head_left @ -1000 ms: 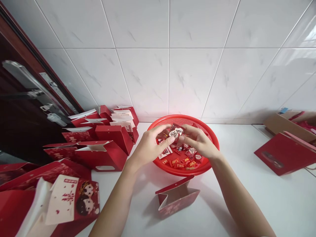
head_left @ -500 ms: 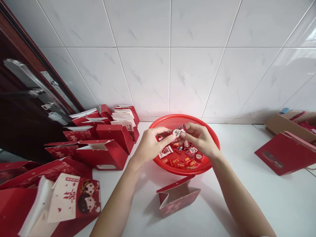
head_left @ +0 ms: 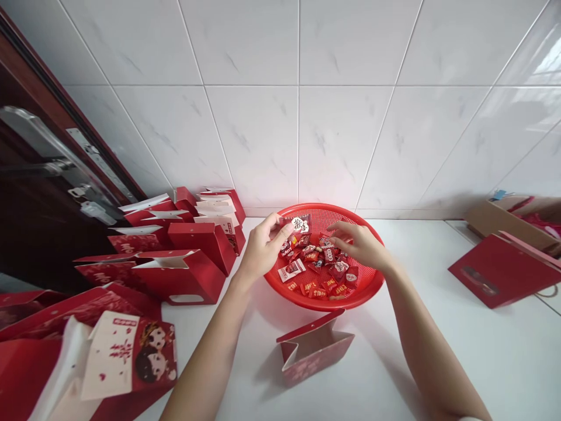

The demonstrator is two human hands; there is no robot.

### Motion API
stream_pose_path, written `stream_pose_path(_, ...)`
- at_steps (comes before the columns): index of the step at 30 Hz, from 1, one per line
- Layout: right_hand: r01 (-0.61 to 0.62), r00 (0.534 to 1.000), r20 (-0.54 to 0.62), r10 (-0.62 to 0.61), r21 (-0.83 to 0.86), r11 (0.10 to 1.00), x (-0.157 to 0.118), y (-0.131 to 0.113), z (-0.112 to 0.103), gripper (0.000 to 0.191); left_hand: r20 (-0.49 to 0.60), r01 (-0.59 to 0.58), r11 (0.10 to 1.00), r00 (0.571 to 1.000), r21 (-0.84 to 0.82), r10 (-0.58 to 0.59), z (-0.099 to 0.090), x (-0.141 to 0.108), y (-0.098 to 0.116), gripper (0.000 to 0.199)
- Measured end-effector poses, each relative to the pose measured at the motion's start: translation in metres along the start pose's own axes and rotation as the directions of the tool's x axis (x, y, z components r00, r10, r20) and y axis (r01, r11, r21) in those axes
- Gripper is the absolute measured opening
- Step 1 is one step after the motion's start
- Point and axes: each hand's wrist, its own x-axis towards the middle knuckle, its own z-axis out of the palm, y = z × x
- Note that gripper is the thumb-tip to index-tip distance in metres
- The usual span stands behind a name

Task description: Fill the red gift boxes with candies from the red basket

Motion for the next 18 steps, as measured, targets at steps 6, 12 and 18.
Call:
stream_pose_path(6,-0.091,0.953,0.256,0.16,-0.262,0.961,0.001,0.007,-0.004,0.029,0.043,0.071,0.996,0.997,-0.057,-0.068,0.009,0.007,-0.019,0.035)
stream_pose_path(12,-0.176,0.83,0.378,0.409,-0.519,0.836,0.003,0.015,0.002,0.025,0.171,0.192,0.98,0.969,-0.047,-0.181,0.017,0.011,-0.039,0.045)
stream_pose_path(18,-0.191,0.768,0.408,0.493,-0.589,0.785,0.004,0.023,0.006,0.035,0.221,0.217,0.972,0.956,-0.093,-0.192,0.018,0.011,-0.04,0.048)
